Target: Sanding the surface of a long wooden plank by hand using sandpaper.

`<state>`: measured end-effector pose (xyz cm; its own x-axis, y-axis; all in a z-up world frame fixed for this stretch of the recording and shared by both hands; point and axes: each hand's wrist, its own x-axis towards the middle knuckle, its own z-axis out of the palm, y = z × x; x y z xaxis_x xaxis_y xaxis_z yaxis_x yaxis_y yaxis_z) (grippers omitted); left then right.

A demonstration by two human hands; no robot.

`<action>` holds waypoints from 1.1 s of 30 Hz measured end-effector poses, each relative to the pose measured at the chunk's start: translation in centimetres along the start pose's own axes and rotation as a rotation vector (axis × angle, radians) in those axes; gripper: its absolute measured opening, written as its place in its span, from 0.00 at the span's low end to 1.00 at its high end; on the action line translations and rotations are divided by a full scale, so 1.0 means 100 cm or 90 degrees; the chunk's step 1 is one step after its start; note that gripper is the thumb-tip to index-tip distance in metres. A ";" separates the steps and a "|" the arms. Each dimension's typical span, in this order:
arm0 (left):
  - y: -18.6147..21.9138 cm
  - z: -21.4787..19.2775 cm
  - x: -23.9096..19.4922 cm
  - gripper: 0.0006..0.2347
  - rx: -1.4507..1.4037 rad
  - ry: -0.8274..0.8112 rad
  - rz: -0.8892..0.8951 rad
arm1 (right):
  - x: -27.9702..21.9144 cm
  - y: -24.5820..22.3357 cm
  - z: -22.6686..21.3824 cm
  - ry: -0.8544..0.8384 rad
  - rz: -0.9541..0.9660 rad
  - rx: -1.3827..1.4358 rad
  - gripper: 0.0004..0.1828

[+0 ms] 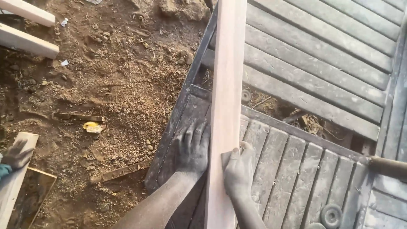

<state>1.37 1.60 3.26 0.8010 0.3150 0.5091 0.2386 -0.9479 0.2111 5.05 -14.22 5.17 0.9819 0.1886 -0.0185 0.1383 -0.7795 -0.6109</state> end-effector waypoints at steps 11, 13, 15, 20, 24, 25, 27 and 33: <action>0.004 0.008 -0.008 0.20 0.048 -0.107 -0.012 | 0.040 -0.051 -0.016 -0.090 0.215 0.068 0.26; 0.012 0.007 -0.018 0.27 0.069 -0.223 -0.031 | 0.033 -0.065 -0.030 -0.133 0.289 0.072 0.30; 0.007 0.008 -0.018 0.28 0.100 -0.267 -0.035 | 0.061 -0.101 -0.032 -0.105 0.194 0.013 0.37; 0.001 0.016 -0.007 0.15 0.021 0.026 0.000 | 0.160 -0.103 0.005 -0.034 0.172 -0.125 0.33; 0.003 0.005 -0.004 0.13 -0.006 0.048 -0.016 | 0.063 -0.077 0.002 0.005 0.030 -0.231 0.32; 0.004 0.000 -0.004 0.13 -0.013 0.052 -0.021 | 0.033 -0.066 -0.004 0.008 0.027 -0.238 0.32; 0.004 -0.003 0.000 0.12 -0.017 0.028 -0.032 | -0.021 -0.044 -0.010 0.078 -0.145 -0.298 0.36; 0.003 -0.015 0.000 0.12 -0.073 -0.032 -0.043 | 0.124 -0.098 0.025 0.041 -0.109 -0.126 0.32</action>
<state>0.65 1.43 4.54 0.8126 0.3730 0.4478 0.2312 -0.9117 0.3397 15.55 -2.76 8.92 0.9473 0.2946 0.1260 0.3197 -0.8424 -0.4337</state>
